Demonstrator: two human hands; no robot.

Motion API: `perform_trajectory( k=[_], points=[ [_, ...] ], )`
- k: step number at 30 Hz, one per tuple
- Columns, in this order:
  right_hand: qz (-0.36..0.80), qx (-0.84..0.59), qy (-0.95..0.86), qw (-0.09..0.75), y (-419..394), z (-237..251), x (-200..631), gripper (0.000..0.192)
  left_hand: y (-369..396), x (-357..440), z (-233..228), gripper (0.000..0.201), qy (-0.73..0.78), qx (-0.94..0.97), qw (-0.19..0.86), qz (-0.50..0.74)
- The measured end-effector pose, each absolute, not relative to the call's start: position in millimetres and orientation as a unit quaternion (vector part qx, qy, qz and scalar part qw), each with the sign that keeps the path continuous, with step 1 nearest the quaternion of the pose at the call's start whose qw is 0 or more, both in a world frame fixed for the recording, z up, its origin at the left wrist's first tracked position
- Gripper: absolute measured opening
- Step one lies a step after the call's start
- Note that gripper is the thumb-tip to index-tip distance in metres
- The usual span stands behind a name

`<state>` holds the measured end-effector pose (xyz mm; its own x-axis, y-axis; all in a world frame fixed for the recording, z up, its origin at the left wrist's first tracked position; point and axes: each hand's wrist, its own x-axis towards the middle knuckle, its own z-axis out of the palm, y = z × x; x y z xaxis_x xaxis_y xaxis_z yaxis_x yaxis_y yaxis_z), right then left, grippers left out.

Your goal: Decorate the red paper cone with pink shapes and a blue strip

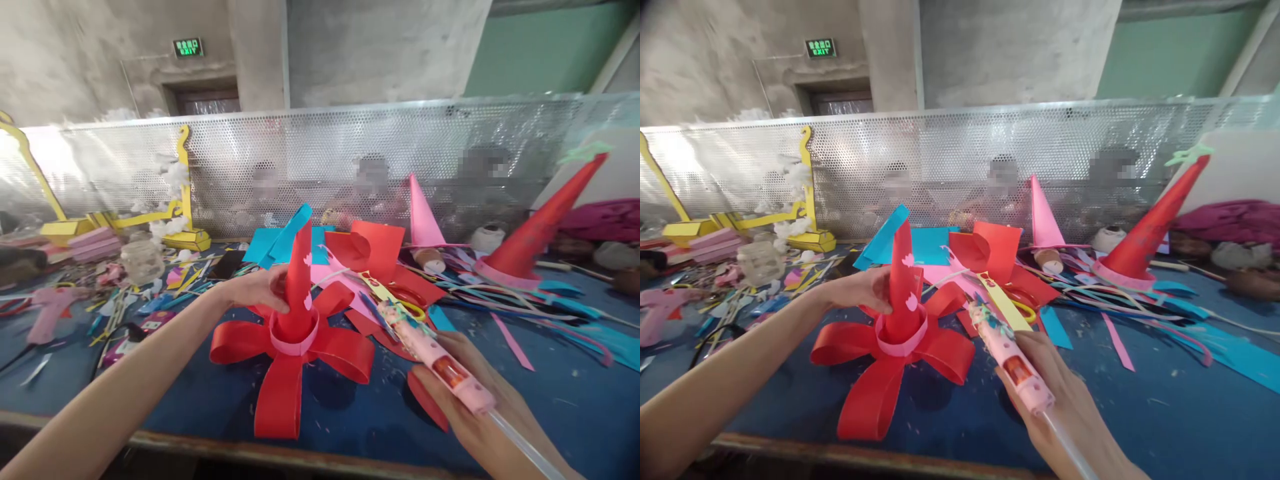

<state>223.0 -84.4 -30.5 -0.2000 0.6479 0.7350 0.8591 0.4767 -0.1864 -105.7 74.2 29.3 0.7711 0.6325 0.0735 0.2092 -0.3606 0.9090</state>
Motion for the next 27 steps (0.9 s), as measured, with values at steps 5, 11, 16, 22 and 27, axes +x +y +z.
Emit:
perform_trajectory(
  k=[5,11,16,22,27],
  points=[
    [-0.128,-0.498,-0.756,0.405,-85.9,-31.6,226.8,0.025,56.3,-99.8,19.3,0.069,0.3,0.749,0.509,0.3],
    [-0.135,-0.48,-0.764,0.41,-84.0,-31.8,223.5,0.026,44.9,-83.3,4.5,0.066,0.378,0.733,0.415,0.384],
    [-0.121,-0.488,-0.751,0.428,-81.6,-31.5,219.3,0.026,41.5,-75.8,-2.1,0.053,0.417,0.746,0.331,0.4],
    [-0.13,-0.461,-0.78,0.403,-78.2,-33.5,218.1,0.028,35.8,-70.6,-4.5,0.045,0.438,0.736,0.316,0.408],
    [-0.166,-0.439,-0.789,0.397,-74.2,-33.5,211.3,0.029,28.9,-66.0,2.9,0.041,0.465,0.712,0.334,0.406]
  ],
)
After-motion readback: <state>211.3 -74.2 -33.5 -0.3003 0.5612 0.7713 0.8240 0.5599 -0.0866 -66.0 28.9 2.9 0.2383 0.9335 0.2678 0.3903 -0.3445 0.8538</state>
